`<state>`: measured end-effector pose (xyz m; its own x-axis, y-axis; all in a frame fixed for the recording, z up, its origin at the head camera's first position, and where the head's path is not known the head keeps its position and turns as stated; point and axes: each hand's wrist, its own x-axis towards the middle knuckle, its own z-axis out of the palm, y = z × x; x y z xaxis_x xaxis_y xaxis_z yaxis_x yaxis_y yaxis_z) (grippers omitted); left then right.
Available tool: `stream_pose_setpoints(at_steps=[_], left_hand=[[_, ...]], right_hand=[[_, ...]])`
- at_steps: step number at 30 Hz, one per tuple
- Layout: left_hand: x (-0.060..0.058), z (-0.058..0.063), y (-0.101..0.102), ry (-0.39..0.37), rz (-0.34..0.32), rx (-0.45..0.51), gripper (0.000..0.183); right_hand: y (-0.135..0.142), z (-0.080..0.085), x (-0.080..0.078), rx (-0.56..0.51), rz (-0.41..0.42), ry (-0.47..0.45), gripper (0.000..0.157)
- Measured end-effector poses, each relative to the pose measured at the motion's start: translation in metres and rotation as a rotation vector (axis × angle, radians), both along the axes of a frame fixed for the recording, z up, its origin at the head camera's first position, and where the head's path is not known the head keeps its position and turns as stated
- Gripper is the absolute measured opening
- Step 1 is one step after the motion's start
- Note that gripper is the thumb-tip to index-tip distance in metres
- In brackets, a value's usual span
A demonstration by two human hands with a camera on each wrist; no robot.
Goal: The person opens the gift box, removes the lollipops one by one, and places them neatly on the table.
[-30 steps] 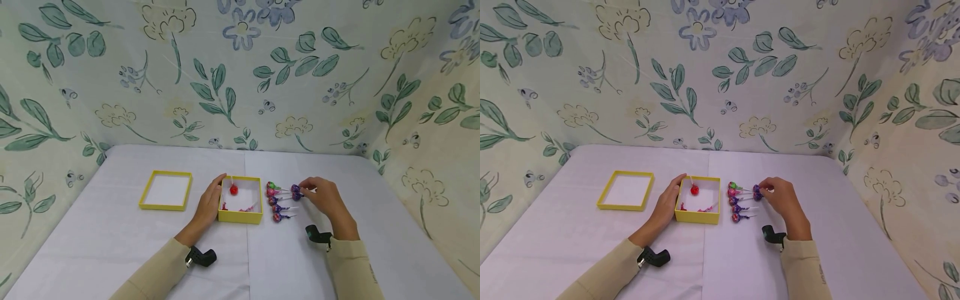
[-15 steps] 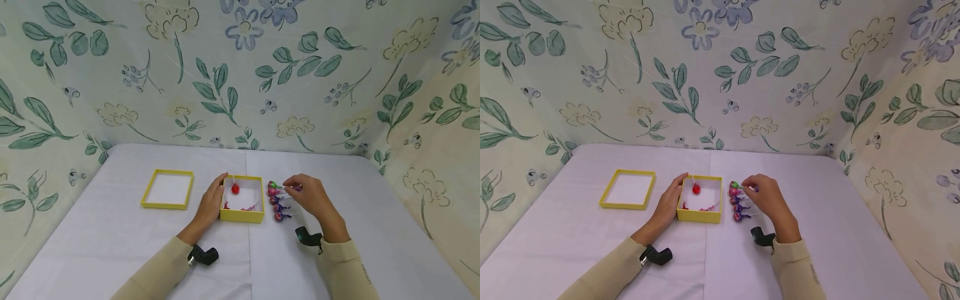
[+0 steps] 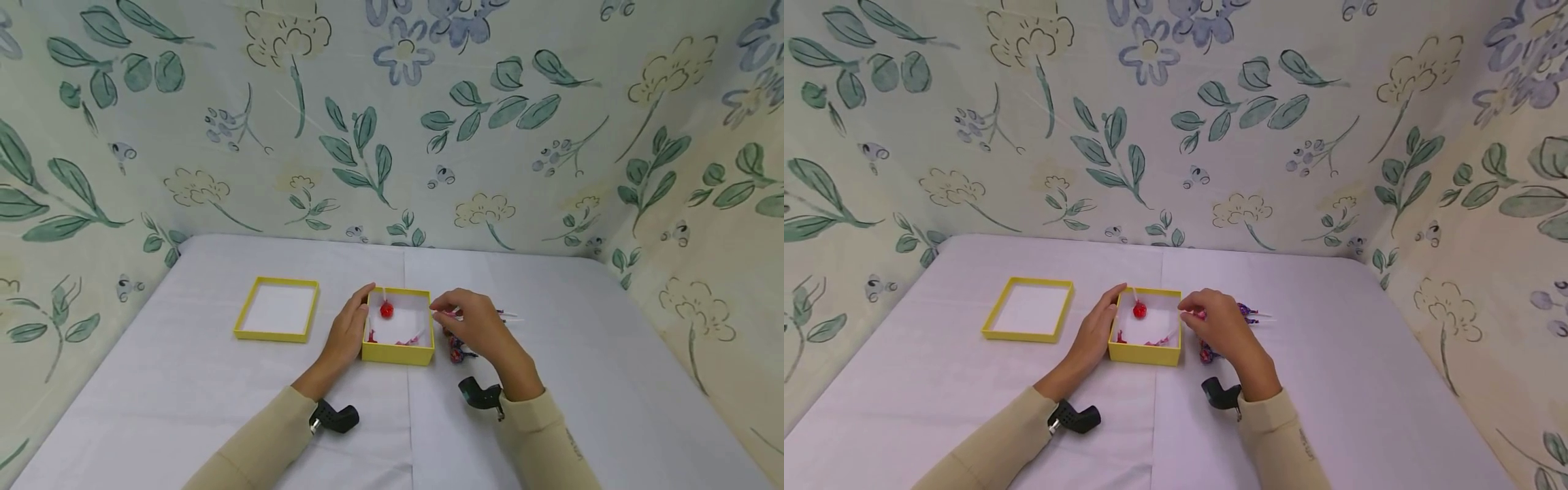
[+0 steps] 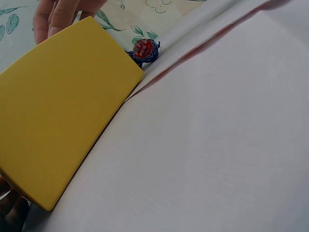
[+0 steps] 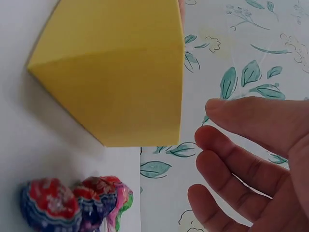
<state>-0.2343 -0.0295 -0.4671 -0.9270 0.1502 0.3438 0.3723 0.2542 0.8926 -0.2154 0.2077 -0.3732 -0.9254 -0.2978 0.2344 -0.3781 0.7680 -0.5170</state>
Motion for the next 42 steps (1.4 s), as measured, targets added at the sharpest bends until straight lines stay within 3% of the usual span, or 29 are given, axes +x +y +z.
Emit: stream_pose_setpoints(at_steps=[5, 16, 22, 37, 42], left_hand=[[0.001, 0.002, 0.0, 0.02, 0.0, 0.0, 0.043], [0.001, 0.001, 0.0, -0.035, 0.02, -0.016, 0.044], [0.001, 0.001, 0.0, -0.018, 0.031, -0.006, 0.043], [0.0, 0.001, 0.002, -0.026, 0.035, -0.022, 0.043], [0.002, 0.002, 0.001, -0.035, 0.036, -0.018, 0.043]], right_hand=[[-0.016, 0.004, 0.0, -0.019, 0.035, -0.008, 0.015], [-0.045, 0.001, -0.001, -0.071, 0.165, -0.04, 0.017], [-0.056, -0.001, -0.006, -0.088, 0.242, -0.056, 0.018], [-0.068, -0.013, -0.011, -0.144, 0.377, -0.041, 0.025], [-0.068, -0.011, -0.011, -0.129, 0.391, -0.04, 0.017]])
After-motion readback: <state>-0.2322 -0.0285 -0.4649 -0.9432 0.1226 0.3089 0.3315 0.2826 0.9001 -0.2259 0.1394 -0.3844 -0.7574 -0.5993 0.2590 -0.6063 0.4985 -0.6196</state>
